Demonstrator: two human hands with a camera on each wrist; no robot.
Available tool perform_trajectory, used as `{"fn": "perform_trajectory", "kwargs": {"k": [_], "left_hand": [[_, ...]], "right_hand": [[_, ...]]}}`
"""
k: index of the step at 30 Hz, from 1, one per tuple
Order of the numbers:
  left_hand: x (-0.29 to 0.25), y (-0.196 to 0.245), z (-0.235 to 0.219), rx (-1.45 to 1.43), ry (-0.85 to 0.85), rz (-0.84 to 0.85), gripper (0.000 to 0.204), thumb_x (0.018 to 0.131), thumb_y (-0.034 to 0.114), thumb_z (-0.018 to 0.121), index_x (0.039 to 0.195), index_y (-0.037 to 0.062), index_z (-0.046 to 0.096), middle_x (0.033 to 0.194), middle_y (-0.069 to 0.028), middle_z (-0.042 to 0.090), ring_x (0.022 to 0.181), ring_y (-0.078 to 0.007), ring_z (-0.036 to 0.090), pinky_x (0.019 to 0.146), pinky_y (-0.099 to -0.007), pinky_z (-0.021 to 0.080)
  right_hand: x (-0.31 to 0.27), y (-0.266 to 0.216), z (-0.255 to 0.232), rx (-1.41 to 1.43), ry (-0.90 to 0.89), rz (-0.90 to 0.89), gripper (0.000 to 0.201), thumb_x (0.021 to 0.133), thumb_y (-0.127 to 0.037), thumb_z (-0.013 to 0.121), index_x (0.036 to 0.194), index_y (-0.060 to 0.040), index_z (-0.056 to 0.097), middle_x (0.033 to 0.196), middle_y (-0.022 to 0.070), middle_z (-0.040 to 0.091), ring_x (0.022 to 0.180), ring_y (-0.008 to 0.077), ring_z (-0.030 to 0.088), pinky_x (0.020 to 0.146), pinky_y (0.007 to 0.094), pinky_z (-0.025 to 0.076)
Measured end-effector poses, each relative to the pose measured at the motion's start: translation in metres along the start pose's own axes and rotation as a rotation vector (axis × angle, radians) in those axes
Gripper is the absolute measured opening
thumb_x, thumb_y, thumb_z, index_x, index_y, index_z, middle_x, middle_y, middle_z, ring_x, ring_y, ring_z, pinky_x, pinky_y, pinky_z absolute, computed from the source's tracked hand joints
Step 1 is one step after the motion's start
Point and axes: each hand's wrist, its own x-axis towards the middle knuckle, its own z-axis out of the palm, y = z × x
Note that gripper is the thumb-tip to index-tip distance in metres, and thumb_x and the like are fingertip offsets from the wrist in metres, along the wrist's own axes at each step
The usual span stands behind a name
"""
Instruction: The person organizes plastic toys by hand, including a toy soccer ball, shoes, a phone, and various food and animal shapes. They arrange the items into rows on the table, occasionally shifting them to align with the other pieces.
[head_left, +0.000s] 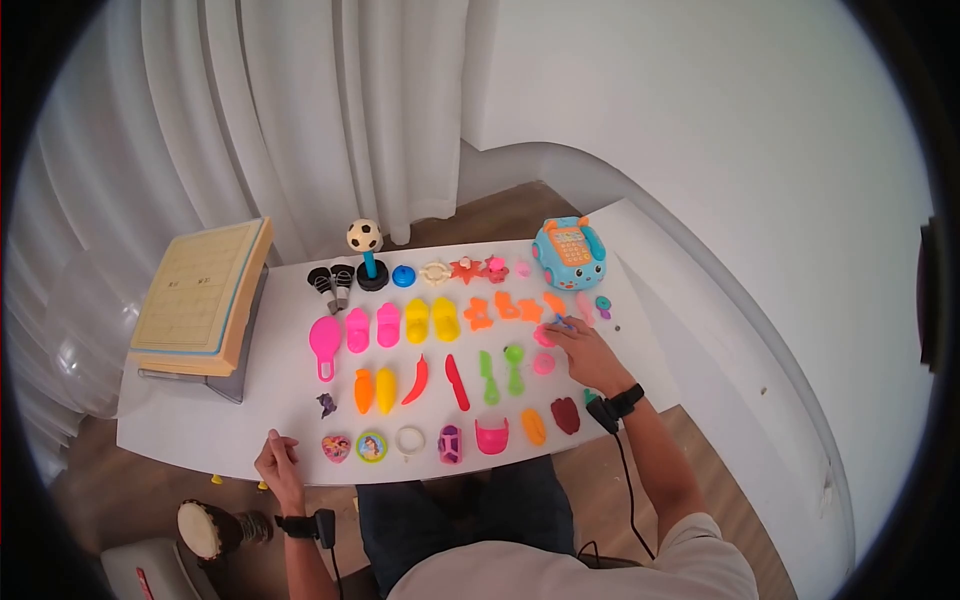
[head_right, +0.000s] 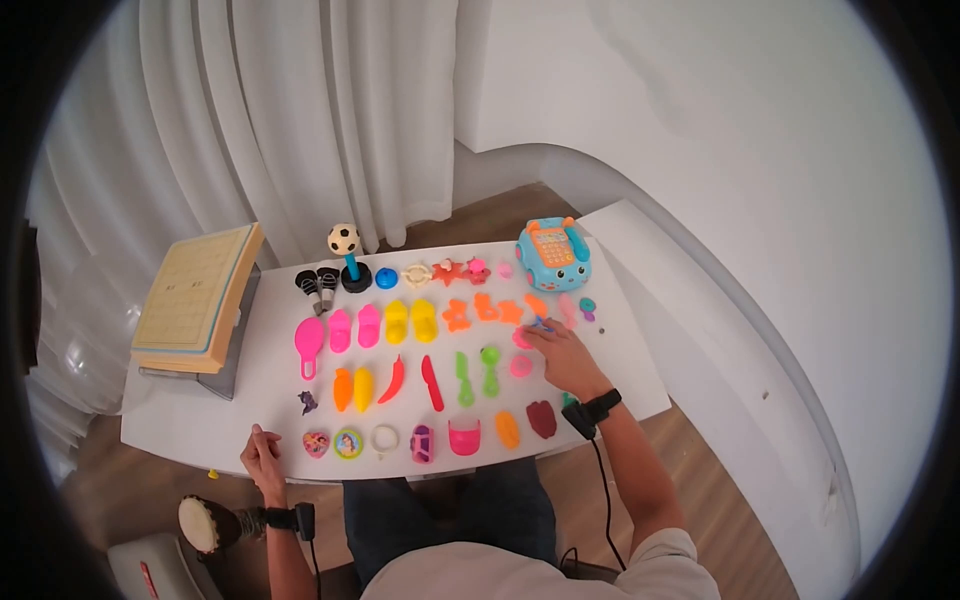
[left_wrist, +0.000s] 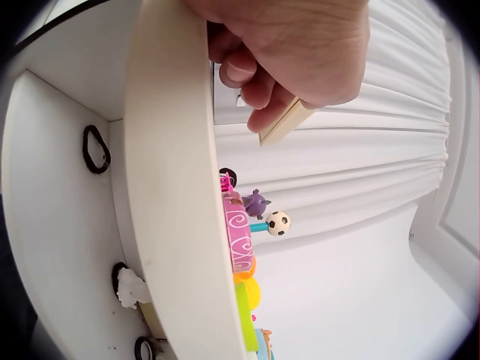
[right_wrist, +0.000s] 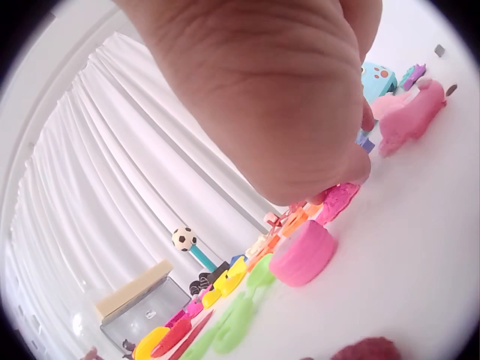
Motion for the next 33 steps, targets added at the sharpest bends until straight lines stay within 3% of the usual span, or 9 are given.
{"fn": "perform_trajectory", "kwargs": {"k": [4, 8, 10, 13, 14, 21, 27, 33], "left_hand": [[-0.001, 0.001, -0.001, 0.007, -0.012, -0.015, 0.059, 0.116, 0.038, 0.054, 0.073, -0.0003, 0.067, 0.061, 0.0015, 0.047, 0.06, -0.0076, 0.041, 0.057, -0.0295, 0.031], [0.0, 0.004, 0.001, 0.044, -0.005, -0.01, 0.062, 0.116, 0.041, 0.052, 0.073, -0.0013, 0.067, 0.06, 0.0015, 0.045, 0.06, -0.0082, 0.041, 0.057, -0.0303, 0.031], [-0.001, 0.0, 0.001, 0.042, 0.01, -0.01, 0.064, 0.116, 0.043, 0.05, 0.074, -0.0019, 0.068, 0.059, 0.0018, 0.044, 0.059, -0.0083, 0.04, 0.057, -0.0307, 0.03], [0.0, -0.004, 0.001, 0.024, 0.008, -0.005, 0.064, 0.116, 0.045, 0.05, 0.074, 0.0, 0.067, 0.058, 0.0034, 0.042, 0.058, -0.0072, 0.037, 0.057, -0.0294, 0.026], [0.0, -0.004, 0.001, 0.023, 0.006, -0.002, 0.064, 0.116, 0.045, 0.05, 0.074, 0.0, 0.067, 0.058, 0.0034, 0.042, 0.058, -0.0072, 0.037, 0.057, -0.0294, 0.026], [0.0, -0.002, 0.002, 0.029, 0.02, -0.008, 0.064, 0.116, 0.045, 0.051, 0.074, 0.0003, 0.068, 0.059, 0.0036, 0.042, 0.059, -0.0069, 0.037, 0.057, -0.0294, 0.027], [0.0, -0.001, 0.001, 0.04, 0.014, -0.004, 0.064, 0.116, 0.044, 0.051, 0.074, 0.0, 0.068, 0.059, 0.0032, 0.043, 0.059, -0.0074, 0.038, 0.057, -0.0294, 0.029], [0.0, 0.001, 0.001, 0.055, 0.022, 0.0, 0.064, 0.116, 0.044, 0.05, 0.074, -0.0003, 0.068, 0.059, 0.0029, 0.043, 0.059, -0.0076, 0.038, 0.057, -0.0297, 0.029]], "right_hand": [[-0.018, 0.002, -0.014, 0.054, -0.058, 0.081, 0.057, 0.087, 0.015, 0.057, 0.137, -0.0114, 0.07, 0.143, 0.0059, 0.07, 0.143, 0.0377, 0.054, 0.115, 0.048, 0.048], [-0.04, 0.012, -0.024, 0.11, -0.04, 0.077, 0.052, 0.088, 0.016, 0.056, 0.131, -0.0084, 0.072, 0.139, 0.0079, 0.072, 0.138, 0.0387, 0.058, 0.114, 0.0484, 0.05], [-0.043, 0.015, -0.035, 0.222, 0.125, 0.128, 0.043, 0.088, 0.016, 0.058, 0.122, -0.0054, 0.074, 0.13, 0.0114, 0.075, 0.129, 0.0387, 0.063, 0.109, 0.0477, 0.053], [-0.047, 0.028, -0.046, 0.153, 0.248, 0.245, 0.036, 0.088, 0.015, 0.062, 0.116, -0.0037, 0.075, 0.119, 0.0135, 0.077, 0.12, 0.0377, 0.066, 0.103, 0.046, 0.056], [-0.048, 0.033, -0.046, 0.097, 0.248, 0.24, 0.032, 0.087, 0.013, 0.067, 0.113, -0.0035, 0.075, 0.114, 0.0131, 0.076, 0.114, 0.0364, 0.067, 0.098, 0.0445, 0.057], [-0.038, 0.013, -0.036, 0.096, 0.22, 0.177, 0.024, 0.085, 0.007, 0.071, 0.107, -0.0027, 0.075, 0.109, 0.0141, 0.075, 0.112, 0.0386, 0.065, 0.096, 0.0463, 0.056], [-0.033, 0.026, -0.024, 0.085, 0.321, 0.288, 0.021, 0.086, 0.007, 0.07, 0.104, -0.003, 0.076, 0.109, 0.0135, 0.075, 0.11, 0.038, 0.065, 0.094, 0.0471, 0.057], [-0.04, 0.015, -0.024, 0.077, 0.225, 0.237, 0.016, 0.088, 0.001, 0.072, 0.102, -0.004, 0.076, 0.105, 0.0121, 0.074, 0.105, 0.0366, 0.065, 0.09, 0.0465, 0.057]]}}
